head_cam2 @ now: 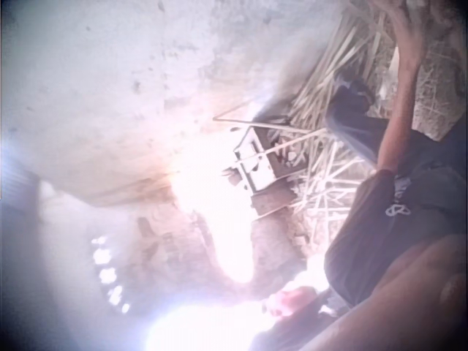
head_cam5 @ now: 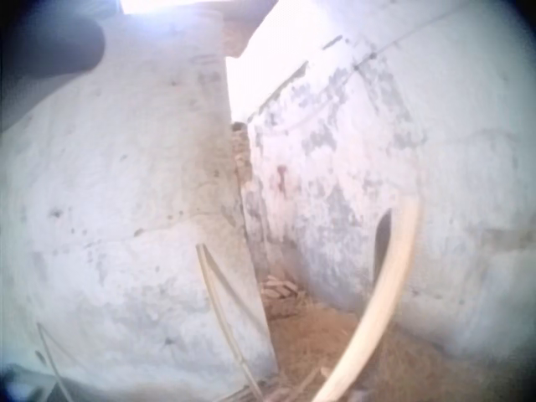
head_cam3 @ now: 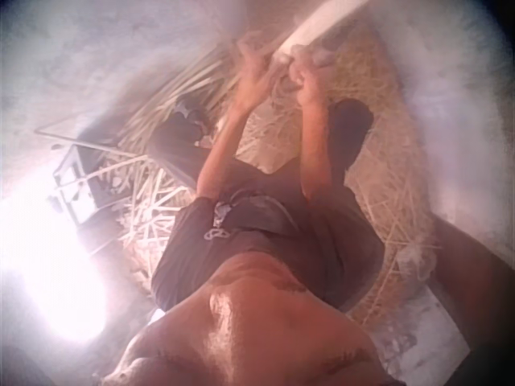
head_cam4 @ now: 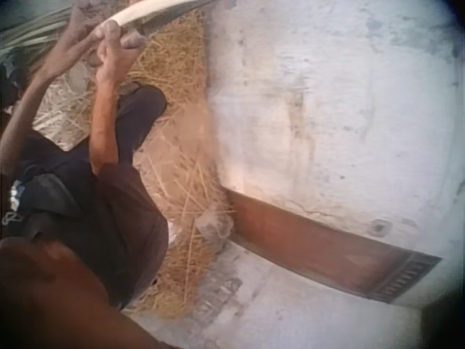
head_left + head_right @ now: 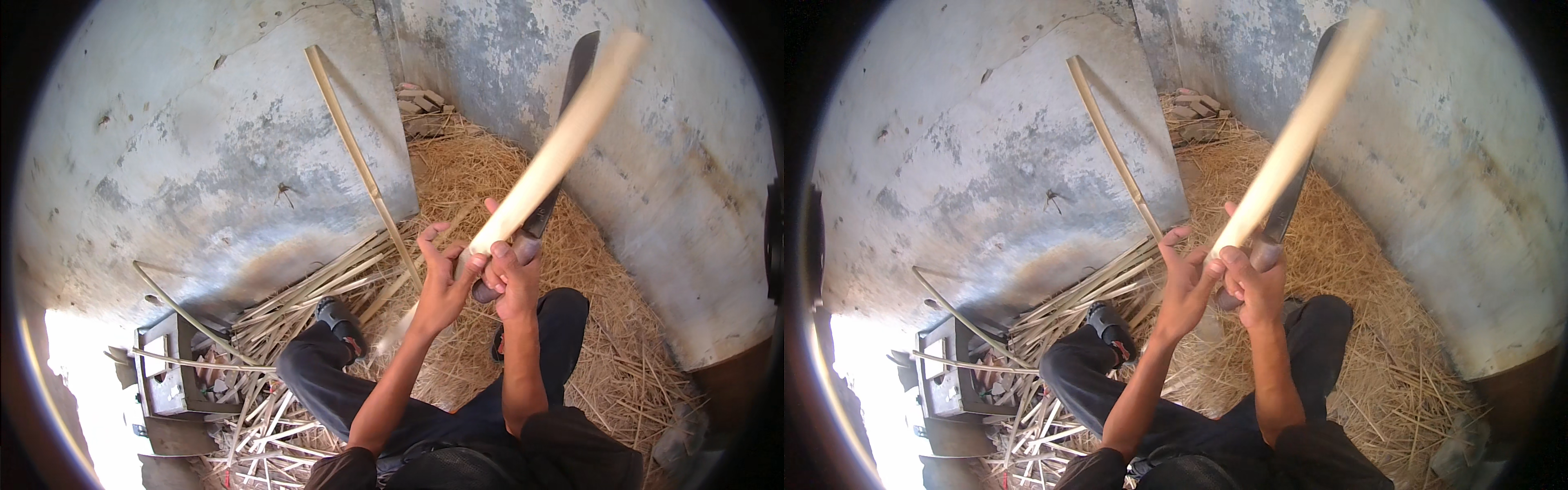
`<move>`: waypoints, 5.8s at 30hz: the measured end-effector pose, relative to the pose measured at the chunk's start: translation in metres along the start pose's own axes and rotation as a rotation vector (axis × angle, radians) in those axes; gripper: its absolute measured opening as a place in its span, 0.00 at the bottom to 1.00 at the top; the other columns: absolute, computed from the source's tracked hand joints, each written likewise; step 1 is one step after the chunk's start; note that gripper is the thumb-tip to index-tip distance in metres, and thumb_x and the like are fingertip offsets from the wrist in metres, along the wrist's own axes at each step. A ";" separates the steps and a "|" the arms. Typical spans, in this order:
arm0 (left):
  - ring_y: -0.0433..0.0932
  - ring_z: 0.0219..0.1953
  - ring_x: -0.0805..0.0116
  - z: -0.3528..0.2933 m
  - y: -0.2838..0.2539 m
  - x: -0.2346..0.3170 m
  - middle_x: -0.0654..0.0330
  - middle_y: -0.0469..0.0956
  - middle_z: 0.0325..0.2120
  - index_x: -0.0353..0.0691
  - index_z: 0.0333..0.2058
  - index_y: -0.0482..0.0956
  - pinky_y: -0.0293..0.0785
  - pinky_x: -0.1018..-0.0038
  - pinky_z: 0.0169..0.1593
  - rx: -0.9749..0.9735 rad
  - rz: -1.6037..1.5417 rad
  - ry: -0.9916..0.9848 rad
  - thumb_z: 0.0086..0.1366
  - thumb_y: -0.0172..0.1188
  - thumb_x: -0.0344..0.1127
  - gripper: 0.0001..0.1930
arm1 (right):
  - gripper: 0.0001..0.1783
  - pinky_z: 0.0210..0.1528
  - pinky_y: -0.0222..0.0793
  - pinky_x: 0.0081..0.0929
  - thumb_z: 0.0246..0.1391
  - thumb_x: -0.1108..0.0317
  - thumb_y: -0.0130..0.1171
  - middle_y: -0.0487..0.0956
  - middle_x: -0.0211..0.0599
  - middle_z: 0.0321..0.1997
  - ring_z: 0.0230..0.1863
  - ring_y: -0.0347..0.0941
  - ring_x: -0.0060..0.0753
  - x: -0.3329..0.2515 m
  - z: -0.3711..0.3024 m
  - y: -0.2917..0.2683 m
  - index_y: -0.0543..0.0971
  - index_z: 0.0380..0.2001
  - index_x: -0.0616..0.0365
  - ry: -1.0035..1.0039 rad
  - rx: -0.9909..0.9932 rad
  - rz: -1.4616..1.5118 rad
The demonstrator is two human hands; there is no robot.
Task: The person sits on a straw-covered floor and uses a large knife to split long bamboo poles into thin strips. They hold the bamboo vertically and strike it with the knife to separate the sections, occasionally using a blue utility knife to refine the edges.
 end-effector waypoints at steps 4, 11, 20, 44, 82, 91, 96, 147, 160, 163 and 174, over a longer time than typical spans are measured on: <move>0.77 0.48 0.64 0.002 0.006 0.004 0.50 0.77 0.45 0.38 0.64 0.43 0.70 0.67 0.56 -0.023 0.195 0.027 0.71 0.60 0.33 0.35 | 0.20 0.13 0.48 0.13 0.56 0.72 0.61 0.71 0.24 0.21 0.13 0.54 0.09 -0.008 0.005 -0.015 0.75 0.52 0.65 0.048 0.179 -0.059; 0.79 0.48 0.59 -0.042 -0.026 0.022 0.48 0.78 0.47 0.34 0.58 0.65 0.74 0.66 0.53 0.072 0.586 0.509 0.62 0.69 0.34 0.30 | 0.14 0.15 0.50 0.16 0.57 0.67 0.57 0.59 0.18 0.16 0.11 0.49 0.12 -0.022 0.006 -0.040 0.75 0.46 0.61 0.008 0.302 0.092; 0.67 0.65 0.52 -0.082 -0.069 -0.060 0.51 0.70 0.61 0.44 0.69 0.59 0.66 0.54 0.66 -0.118 -0.298 -0.087 0.48 0.77 0.61 0.55 | 0.17 0.18 0.53 0.13 0.58 0.63 0.54 0.55 0.12 0.13 0.11 0.50 0.08 -0.019 0.013 -0.045 0.73 0.48 0.60 -0.021 0.235 0.335; 0.46 0.17 0.79 -0.085 -0.183 0.089 0.71 0.49 0.15 0.51 0.22 0.55 0.47 0.79 0.21 0.659 -0.137 0.630 0.79 0.43 0.56 0.26 | 0.29 0.20 0.56 0.22 0.64 0.36 0.50 0.55 0.19 0.12 0.11 0.53 0.19 0.230 -0.151 -0.169 0.76 0.43 0.54 0.818 0.795 0.042; 0.58 0.21 0.77 0.018 -0.075 0.015 0.67 0.60 0.19 0.39 0.26 0.64 0.51 0.75 0.24 0.261 0.178 0.404 0.62 0.47 0.79 0.39 | 0.25 0.14 0.54 0.22 0.74 0.48 0.39 0.62 0.24 0.13 0.10 0.57 0.18 0.188 -0.135 -0.060 0.68 0.27 0.55 0.696 0.015 -0.213; 0.51 0.19 0.79 0.017 -0.070 0.014 0.69 0.56 0.17 0.42 0.27 0.58 0.45 0.76 0.23 0.299 0.112 0.419 0.60 0.49 0.79 0.39 | 0.25 0.15 0.52 0.20 0.72 0.45 0.43 0.61 0.22 0.14 0.13 0.54 0.17 0.211 -0.147 -0.094 0.68 0.28 0.53 1.087 0.195 -0.252; 0.49 0.18 0.80 0.017 -0.082 0.013 0.69 0.54 0.16 0.44 0.27 0.56 0.43 0.77 0.22 0.267 0.030 0.398 0.59 0.51 0.80 0.39 | 0.25 0.15 0.52 0.20 0.71 0.44 0.44 0.61 0.23 0.15 0.13 0.54 0.17 0.184 -0.116 -0.071 0.67 0.27 0.52 0.793 0.049 -0.105; 0.55 0.07 0.77 -0.008 -0.136 0.018 0.69 0.62 0.07 0.32 0.28 0.84 0.51 0.74 0.14 -0.469 -0.493 0.451 0.52 0.43 0.87 0.52 | 0.27 0.15 0.50 0.22 0.71 0.42 0.44 0.60 0.24 0.14 0.12 0.52 0.16 0.218 -0.163 -0.094 0.65 0.25 0.50 1.058 0.061 -0.291; 0.51 0.07 0.76 -0.010 -0.137 0.021 0.71 0.58 0.06 0.31 0.29 0.83 0.48 0.74 0.14 -0.497 -0.469 0.457 0.54 0.43 0.85 0.51 | 0.19 0.15 0.56 0.24 0.66 0.53 0.59 0.67 0.25 0.15 0.13 0.61 0.18 0.195 -0.132 -0.070 0.73 0.29 0.57 0.611 -0.060 -0.465; 0.52 0.07 0.76 -0.009 -0.136 0.020 0.71 0.58 0.06 0.32 0.29 0.83 0.48 0.74 0.14 -0.490 -0.468 0.462 0.54 0.43 0.85 0.50 | 0.14 0.15 0.58 0.25 0.64 0.60 0.59 0.69 0.27 0.17 0.12 0.63 0.22 0.232 -0.146 -0.103 0.75 0.32 0.60 0.719 -0.058 -0.722; 0.60 0.13 0.76 -0.028 -0.172 0.018 0.69 0.61 0.11 0.39 0.22 0.74 0.55 0.76 0.19 -0.106 -0.471 0.425 0.50 0.50 0.85 0.44 | 0.16 0.19 0.64 0.31 0.56 0.61 0.63 0.75 0.36 0.20 0.16 0.69 0.29 0.320 -0.208 -0.211 0.78 0.35 0.65 1.079 0.320 -0.777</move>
Point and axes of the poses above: each hand's wrist, its own z-axis towards the middle knuckle, its own y-axis out of the palm, x = y × z, the point moved 3 cm from there along z, towards the middle knuckle
